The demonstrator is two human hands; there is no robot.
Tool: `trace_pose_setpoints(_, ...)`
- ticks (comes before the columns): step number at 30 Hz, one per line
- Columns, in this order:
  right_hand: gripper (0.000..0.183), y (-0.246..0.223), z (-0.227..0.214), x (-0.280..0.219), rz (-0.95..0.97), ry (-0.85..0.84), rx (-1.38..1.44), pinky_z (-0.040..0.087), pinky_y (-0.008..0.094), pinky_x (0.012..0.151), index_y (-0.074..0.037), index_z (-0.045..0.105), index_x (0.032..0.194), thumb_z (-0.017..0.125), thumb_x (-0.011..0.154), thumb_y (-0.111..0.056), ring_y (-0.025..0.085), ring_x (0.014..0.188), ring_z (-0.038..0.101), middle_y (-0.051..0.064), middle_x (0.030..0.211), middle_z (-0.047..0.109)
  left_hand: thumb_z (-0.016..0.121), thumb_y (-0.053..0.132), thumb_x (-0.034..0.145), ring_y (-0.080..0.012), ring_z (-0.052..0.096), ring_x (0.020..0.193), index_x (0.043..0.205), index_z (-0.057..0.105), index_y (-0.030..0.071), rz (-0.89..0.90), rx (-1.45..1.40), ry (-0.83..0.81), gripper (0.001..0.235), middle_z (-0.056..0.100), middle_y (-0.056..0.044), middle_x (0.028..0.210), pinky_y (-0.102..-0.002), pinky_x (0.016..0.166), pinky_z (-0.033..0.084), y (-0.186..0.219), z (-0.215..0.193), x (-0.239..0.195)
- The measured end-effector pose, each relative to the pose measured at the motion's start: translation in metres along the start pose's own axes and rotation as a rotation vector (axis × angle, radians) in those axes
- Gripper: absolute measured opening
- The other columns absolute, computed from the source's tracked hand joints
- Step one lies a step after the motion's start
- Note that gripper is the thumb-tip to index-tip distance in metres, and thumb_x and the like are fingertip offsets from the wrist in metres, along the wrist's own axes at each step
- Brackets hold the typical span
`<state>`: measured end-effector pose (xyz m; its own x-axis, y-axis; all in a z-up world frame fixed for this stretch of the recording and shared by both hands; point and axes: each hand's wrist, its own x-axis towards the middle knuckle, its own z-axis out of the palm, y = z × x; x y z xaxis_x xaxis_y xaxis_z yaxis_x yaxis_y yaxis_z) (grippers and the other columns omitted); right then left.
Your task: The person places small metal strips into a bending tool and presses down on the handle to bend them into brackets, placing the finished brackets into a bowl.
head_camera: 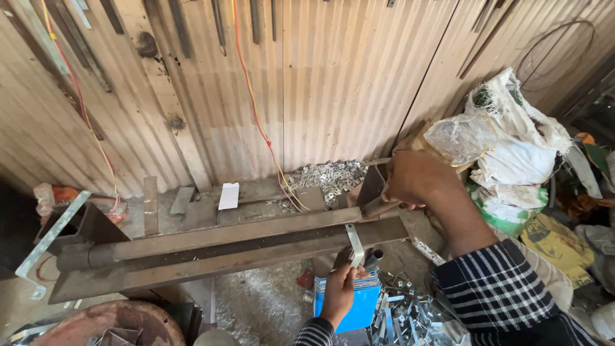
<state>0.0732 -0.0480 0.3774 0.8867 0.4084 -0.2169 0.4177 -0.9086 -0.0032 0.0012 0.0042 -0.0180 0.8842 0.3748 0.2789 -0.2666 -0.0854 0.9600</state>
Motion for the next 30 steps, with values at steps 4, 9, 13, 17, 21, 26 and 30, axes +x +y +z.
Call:
trace_pose_setpoints(4,0.020,0.001,0.001,0.003,0.031,-0.032,-0.008,0.061,0.036,0.071,-0.011,0.081,0.092,0.079,0.083,-0.028,0.019,0.072,0.078,0.007,0.077,0.081,0.047,0.007,0.105,-0.0223,0.080,0.094,0.118,0.062,0.000,0.000,-0.074,0.008,0.021,0.077,-0.014,0.093,-0.032,0.085,0.061,-0.003,-0.001,0.010)
trace_pose_setpoints(9,0.020,0.002,-0.003,0.014,0.008,-0.070,-0.019,0.061,0.036,0.068,-0.007,0.080,0.093,0.080,0.082,-0.023,0.020,0.069,0.078,0.010,0.081,0.083,0.052,0.003,0.101,-0.0213,0.079,0.092,0.120,0.065,0.001,0.044,-0.058,0.045,0.023,0.078,-0.012,0.093,-0.031,0.082,0.059,-0.010,-0.006,0.023)
trace_pose_setpoints(13,0.023,0.001,-0.010,0.031,-0.017,-0.092,0.012,0.061,0.036,0.066,0.002,0.080,0.092,0.084,0.080,-0.018,0.022,0.070,0.080,0.014,0.084,0.082,0.061,0.003,0.099,-0.0266,0.071,0.077,0.104,0.070,-0.003,-0.007,0.120,0.101,0.012,0.076,-0.014,0.087,-0.035,0.071,0.053,-0.020,-0.007,0.029)
trace_pose_setpoints(17,0.027,-0.005,-0.014,0.046,-0.004,-0.114,-0.024,0.060,0.036,0.068,0.004,0.080,0.092,0.085,0.081,-0.020,0.023,0.075,0.081,0.012,0.088,0.081,0.061,0.002,0.098,-0.0233,0.074,0.080,0.100,0.070,-0.004,0.023,0.101,0.151,0.011,0.076,-0.013,0.088,-0.033,0.071,0.054,-0.025,-0.004,0.028)
trace_pose_setpoints(21,0.026,-0.009,-0.018,0.047,0.001,-0.128,-0.034,0.060,0.036,0.070,0.002,0.079,0.095,0.085,0.081,-0.019,0.023,0.077,0.081,0.013,0.090,0.082,0.052,0.003,0.102,-0.0193,0.078,0.089,0.095,0.067,-0.004,-0.064,-0.171,0.092,0.018,0.078,-0.009,0.090,-0.030,0.083,0.060,-0.027,0.004,0.027)
trace_pose_setpoints(26,0.026,-0.004,-0.010,0.032,0.038,-0.069,0.001,0.063,0.039,0.078,-0.002,0.081,0.101,0.082,0.082,-0.020,0.023,0.079,0.082,0.014,0.096,0.084,0.053,0.003,0.103,-0.0196,0.078,0.089,0.097,0.068,-0.005,-0.086,-0.144,0.060,0.019,0.079,-0.011,0.093,-0.032,0.085,0.059,-0.031,-0.001,0.034)
trace_pose_setpoints(30,0.031,0.019,0.043,-0.001,0.058,0.180,-0.101,0.057,0.046,0.088,-0.019,0.077,0.111,0.080,0.085,-0.036,0.032,0.104,0.066,0.012,0.111,0.065,0.052,0.004,0.103,-0.0211,0.078,0.090,0.098,0.067,-0.005,-0.034,-0.214,0.051,0.019,0.078,-0.014,0.093,-0.031,0.085,0.059,-0.033,0.002,0.029)
